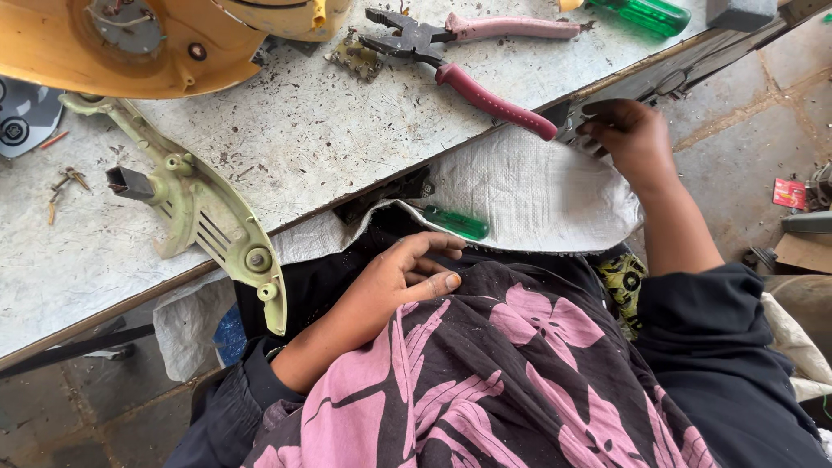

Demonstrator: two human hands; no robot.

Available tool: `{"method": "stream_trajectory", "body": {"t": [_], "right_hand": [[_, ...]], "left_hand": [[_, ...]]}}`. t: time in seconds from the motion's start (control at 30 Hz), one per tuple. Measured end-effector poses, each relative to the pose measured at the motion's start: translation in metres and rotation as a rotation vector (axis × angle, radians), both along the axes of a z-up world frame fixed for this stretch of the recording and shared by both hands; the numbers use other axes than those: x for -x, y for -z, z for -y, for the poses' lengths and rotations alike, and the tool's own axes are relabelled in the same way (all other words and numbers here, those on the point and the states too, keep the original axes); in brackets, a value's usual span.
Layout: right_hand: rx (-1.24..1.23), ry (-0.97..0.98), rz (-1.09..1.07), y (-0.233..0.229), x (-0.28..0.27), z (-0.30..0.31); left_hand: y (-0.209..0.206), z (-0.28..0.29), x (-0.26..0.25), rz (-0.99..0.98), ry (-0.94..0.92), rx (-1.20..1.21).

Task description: The person disassembles components of a small electronic device, using pliers to pull and cut internal wires and remove parts from a yellow plastic shell and a green handle.

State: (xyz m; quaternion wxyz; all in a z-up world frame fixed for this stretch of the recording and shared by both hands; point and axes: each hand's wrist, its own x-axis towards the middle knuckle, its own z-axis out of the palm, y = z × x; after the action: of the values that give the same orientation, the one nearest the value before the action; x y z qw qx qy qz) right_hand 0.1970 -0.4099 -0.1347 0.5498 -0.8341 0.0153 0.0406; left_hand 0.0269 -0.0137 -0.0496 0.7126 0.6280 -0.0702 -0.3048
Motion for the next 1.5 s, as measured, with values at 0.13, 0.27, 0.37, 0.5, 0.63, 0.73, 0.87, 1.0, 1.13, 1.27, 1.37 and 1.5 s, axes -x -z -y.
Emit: {"method": "stream_trajectory", "body": {"t": [0.13, 0.27, 0.37, 0.5, 0.63, 0.73, 0.87, 1.0, 1.13, 1.27, 1.37, 1.5], "right_hand": [[0.241, 0.02, 0.179, 0.026, -0.015, 0.006], [0.441, 0.051, 0.15, 0.032, -0.017, -0.01], [0.278, 0.024, 0.087, 0.038, -0.021, -0.005], [0.143, -0.113, 0.033, 0.051, -0.022, 0.014], [0.272, -0.03, 0.056, 0.052, -0.024, 0.018], [0.443, 0.006, 0.157, 0.047, -0.023, 0.011], [0.513, -0.013, 0.192, 0.042, -0.022, 0.003], [0.674, -0.017, 0.242, 0.042, -0.022, 0.008], [0.711, 0.004, 0.373, 0.048, -0.022, 0.016], [0.275, -0.003, 0.043, 0.052, -0.028, 0.016], [-0.008, -0.003, -0.101, 0.049, -0.029, 0.019], [-0.238, 0.046, -0.275, 0.042, -0.027, 0.021]], "left_hand": [[-0.002, -0.003, 0.001, 0.006, -0.027, -0.019], [-0.002, -0.001, 0.001, 0.029, -0.02, -0.014], [-0.002, -0.002, 0.001, 0.015, -0.021, -0.033], [-0.003, -0.002, 0.003, 0.05, -0.024, -0.027], [-0.003, -0.001, 0.003, 0.067, -0.02, -0.028], [-0.004, -0.001, 0.003, 0.034, -0.017, -0.058], [-0.005, -0.001, 0.004, 0.084, -0.014, -0.068], [-0.006, 0.0, 0.004, 0.089, -0.009, -0.079], [-0.007, -0.002, 0.005, 0.094, -0.01, -0.082], [-0.01, -0.001, 0.005, 0.092, 0.003, -0.107], [-0.012, -0.001, 0.005, 0.096, 0.003, -0.115], [-0.014, -0.001, 0.006, 0.106, 0.003, -0.129]]}}
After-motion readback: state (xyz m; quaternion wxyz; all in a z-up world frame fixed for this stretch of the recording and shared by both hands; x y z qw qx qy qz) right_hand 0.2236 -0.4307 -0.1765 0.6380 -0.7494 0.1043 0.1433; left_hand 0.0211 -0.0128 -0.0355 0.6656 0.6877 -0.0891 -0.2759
